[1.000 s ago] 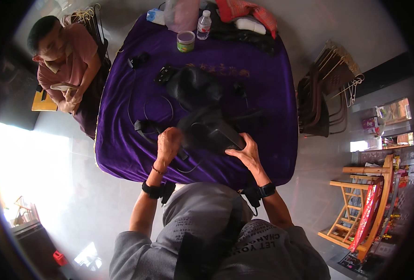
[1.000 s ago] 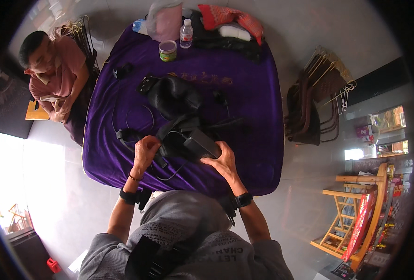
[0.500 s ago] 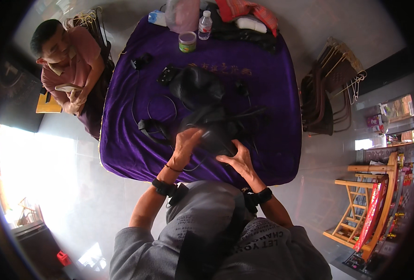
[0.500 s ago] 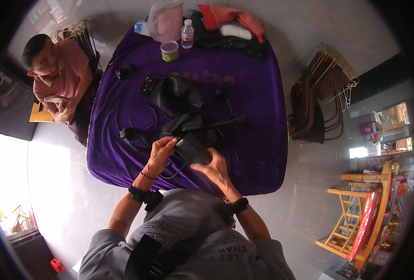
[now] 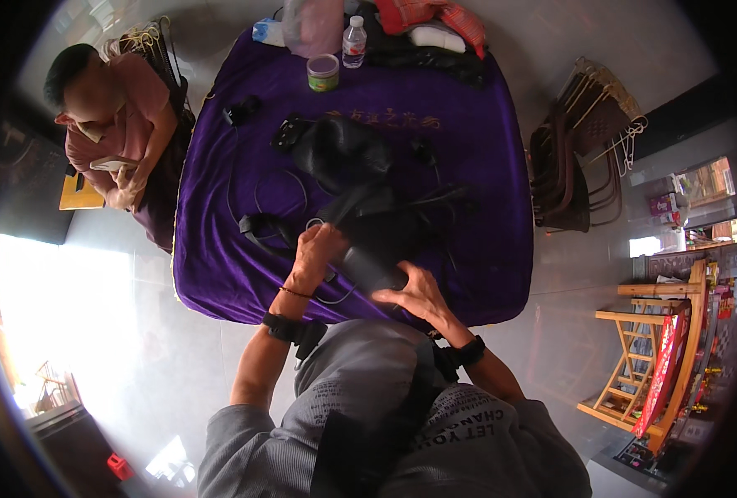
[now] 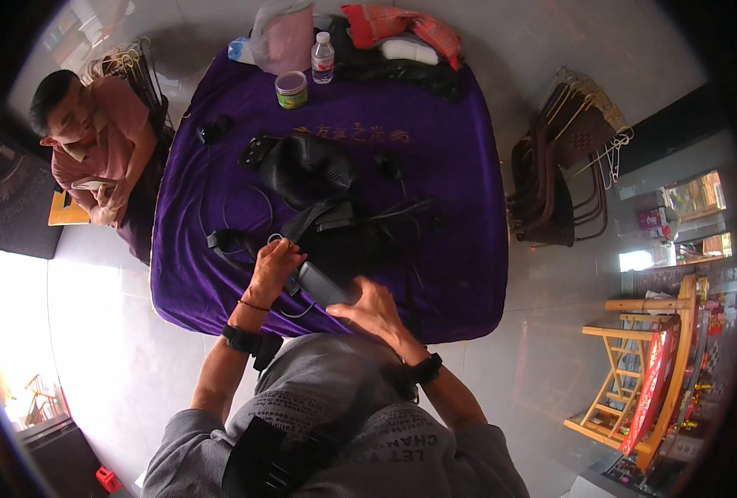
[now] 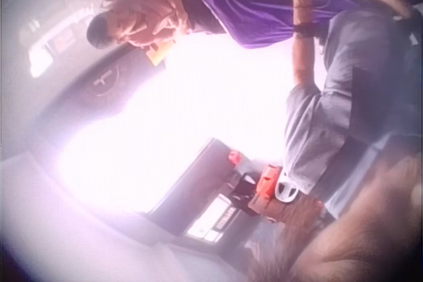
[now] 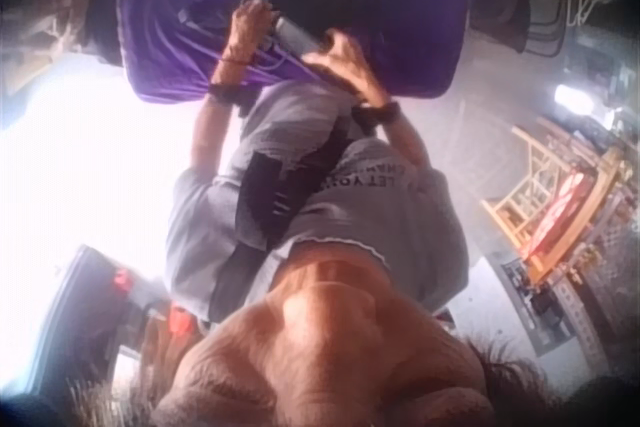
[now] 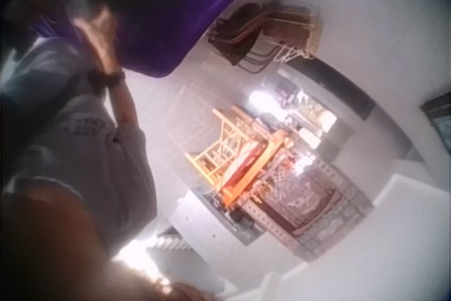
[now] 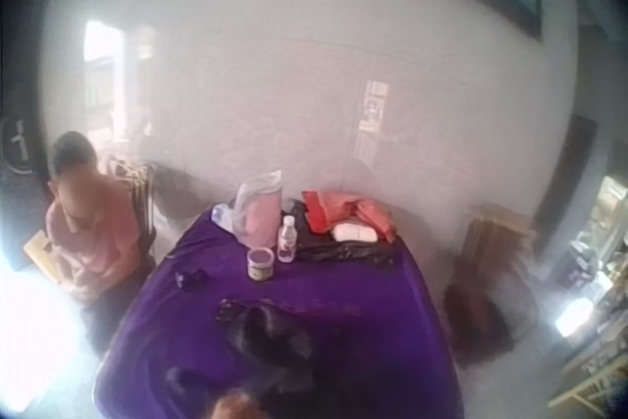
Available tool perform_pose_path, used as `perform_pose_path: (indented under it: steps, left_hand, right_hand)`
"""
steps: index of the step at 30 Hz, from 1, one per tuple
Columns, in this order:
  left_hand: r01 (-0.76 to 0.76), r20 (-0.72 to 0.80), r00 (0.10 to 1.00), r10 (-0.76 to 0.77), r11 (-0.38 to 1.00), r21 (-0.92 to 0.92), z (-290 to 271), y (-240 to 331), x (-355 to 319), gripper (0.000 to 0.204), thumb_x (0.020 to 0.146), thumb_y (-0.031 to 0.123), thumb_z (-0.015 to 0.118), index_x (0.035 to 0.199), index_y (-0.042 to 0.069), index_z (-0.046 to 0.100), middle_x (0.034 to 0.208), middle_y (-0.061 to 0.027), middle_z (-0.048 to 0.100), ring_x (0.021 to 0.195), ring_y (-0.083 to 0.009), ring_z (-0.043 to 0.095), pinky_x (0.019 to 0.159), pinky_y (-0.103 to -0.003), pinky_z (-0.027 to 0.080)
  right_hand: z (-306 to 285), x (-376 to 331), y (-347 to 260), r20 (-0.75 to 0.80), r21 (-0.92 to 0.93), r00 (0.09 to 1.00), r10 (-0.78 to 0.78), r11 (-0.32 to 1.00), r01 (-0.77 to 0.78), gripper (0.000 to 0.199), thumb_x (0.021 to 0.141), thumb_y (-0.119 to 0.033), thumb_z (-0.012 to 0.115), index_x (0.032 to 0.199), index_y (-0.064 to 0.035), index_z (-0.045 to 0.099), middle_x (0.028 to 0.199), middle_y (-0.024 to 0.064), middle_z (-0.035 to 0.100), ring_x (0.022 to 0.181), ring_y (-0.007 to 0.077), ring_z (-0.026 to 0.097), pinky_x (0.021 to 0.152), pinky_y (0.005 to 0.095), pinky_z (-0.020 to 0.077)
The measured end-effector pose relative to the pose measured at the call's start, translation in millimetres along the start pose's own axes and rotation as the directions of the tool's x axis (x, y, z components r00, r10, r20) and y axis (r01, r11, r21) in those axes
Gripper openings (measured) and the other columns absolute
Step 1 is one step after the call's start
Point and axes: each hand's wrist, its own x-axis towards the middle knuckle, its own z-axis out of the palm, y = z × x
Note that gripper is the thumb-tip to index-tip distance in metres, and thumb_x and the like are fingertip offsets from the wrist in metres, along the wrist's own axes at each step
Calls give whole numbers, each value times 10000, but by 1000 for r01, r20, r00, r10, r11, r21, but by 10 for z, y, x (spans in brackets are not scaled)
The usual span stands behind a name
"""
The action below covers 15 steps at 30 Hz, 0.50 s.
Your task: The recorder is shown assembling components for a head-mounted or body-worn electronic device, connecting wires and straps.
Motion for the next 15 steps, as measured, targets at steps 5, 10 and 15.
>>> perform_pose_path:
  steps: [5, 10, 15]
  left_hand:
    - [11, 50, 999, -17, 992, 124, 27, 202, -16, 182, 911, 216, 544, 926, 38, 577, 834, -77, 626, 741, -203, 650, 781, -355, 534]
    - [82, 116, 991, -70, 991, -106, -173, 168, -118, 232, 912, 248, 489, 933, 34, 575, 857, -110, 625, 782, -260, 641, 788, -407, 531]
    - [270, 206, 951, -230, 943, -192, -440, 228, -279, 287, 913, 270, 413, 864, 19, 543, 878, -147, 618, 791, -286, 632, 789, -414, 530]
  right_hand:
    - [15, -75, 73, -12, 4, 1000, -21, 1000, 21, 771, 601, -413, 782, 1103, 120, 542, 1025, 271, 623, 956, 360, 623, 853, 396, 480]
    - [-69, -53, 276, 8, 249, 1000, 26, 968, -27, 668, 608, -352, 781, 1053, 102, 578, 945, 221, 652, 904, 300, 638, 806, 358, 488]
    - [-288, -174, 223, 1, 556, 999, 35, 831, -30, 389, 642, -211, 777, 919, 11, 618, 805, 68, 633, 737, 138, 583, 687, 263, 452]
